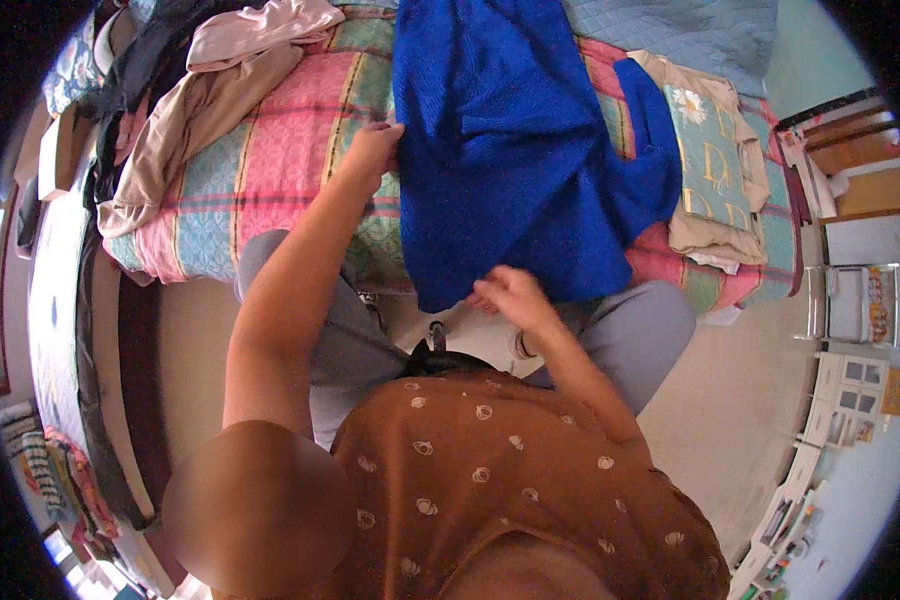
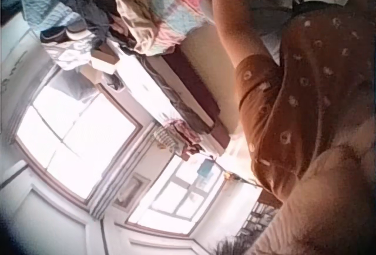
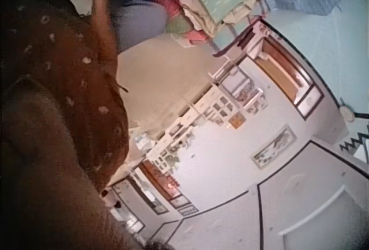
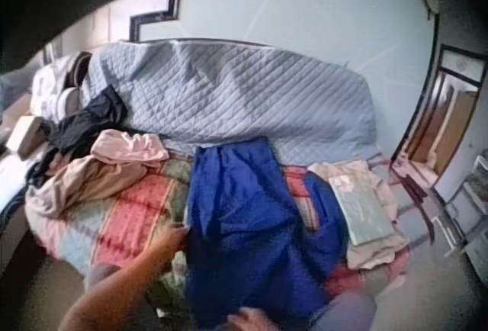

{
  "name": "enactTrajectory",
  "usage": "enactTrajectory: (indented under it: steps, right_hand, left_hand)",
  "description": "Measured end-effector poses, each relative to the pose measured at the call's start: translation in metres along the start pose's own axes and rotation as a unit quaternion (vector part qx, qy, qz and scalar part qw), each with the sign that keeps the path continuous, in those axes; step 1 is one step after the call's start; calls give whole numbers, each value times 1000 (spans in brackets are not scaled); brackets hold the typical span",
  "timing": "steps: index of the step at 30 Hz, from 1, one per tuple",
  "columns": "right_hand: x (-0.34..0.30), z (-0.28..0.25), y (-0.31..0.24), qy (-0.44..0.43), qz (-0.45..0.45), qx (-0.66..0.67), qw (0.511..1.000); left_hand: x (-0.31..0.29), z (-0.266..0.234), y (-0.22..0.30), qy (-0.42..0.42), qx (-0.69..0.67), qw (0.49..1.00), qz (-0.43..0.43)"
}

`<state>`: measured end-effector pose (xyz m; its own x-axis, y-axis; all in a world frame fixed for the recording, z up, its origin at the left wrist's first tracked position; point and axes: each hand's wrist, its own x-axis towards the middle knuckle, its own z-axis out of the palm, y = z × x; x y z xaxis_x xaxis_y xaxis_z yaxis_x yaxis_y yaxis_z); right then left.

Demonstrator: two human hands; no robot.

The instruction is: The person sits on a bed and folds a blue sweater, a pink shirt, and a beige sweater. They smooth each garment, fold the sleeves and sides, and stack the folded items on top of each other on the bed.

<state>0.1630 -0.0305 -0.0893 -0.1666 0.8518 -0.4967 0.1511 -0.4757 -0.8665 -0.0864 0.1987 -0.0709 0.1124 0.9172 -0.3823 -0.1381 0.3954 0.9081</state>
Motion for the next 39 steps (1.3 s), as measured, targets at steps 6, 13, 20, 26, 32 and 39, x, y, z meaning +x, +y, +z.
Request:
enactTrajectory:
  steps: [6, 13, 20, 26, 32, 39]
  right_hand:
    - [34, -49, -131, 329, -418, -403, 744]
    - [131, -100, -163, 338, -301, -582, 675]
    - [117, -178, -195, 255, -379, -314, 832]
    - [79, -271, -178, 318, -220, 87, 918]
    - [63, -331, -167, 333, -185, 398, 835]
    - [62, -326, -89, 374, -165, 460, 788]
  left_hand:
    - [3, -19, -34, -13, -79, 997, -4]
    - [-2, -3, -24, 11, -54, 998, -4]
    - [-14, 10, -14, 52, -19, 998, -2]
    - [-11, 13, -15, 82, 25, 996, 4]
    - [-14, 9, -16, 74, 10, 997, 19]
    - [-33, 15, -3, 45, -19, 999, 6]
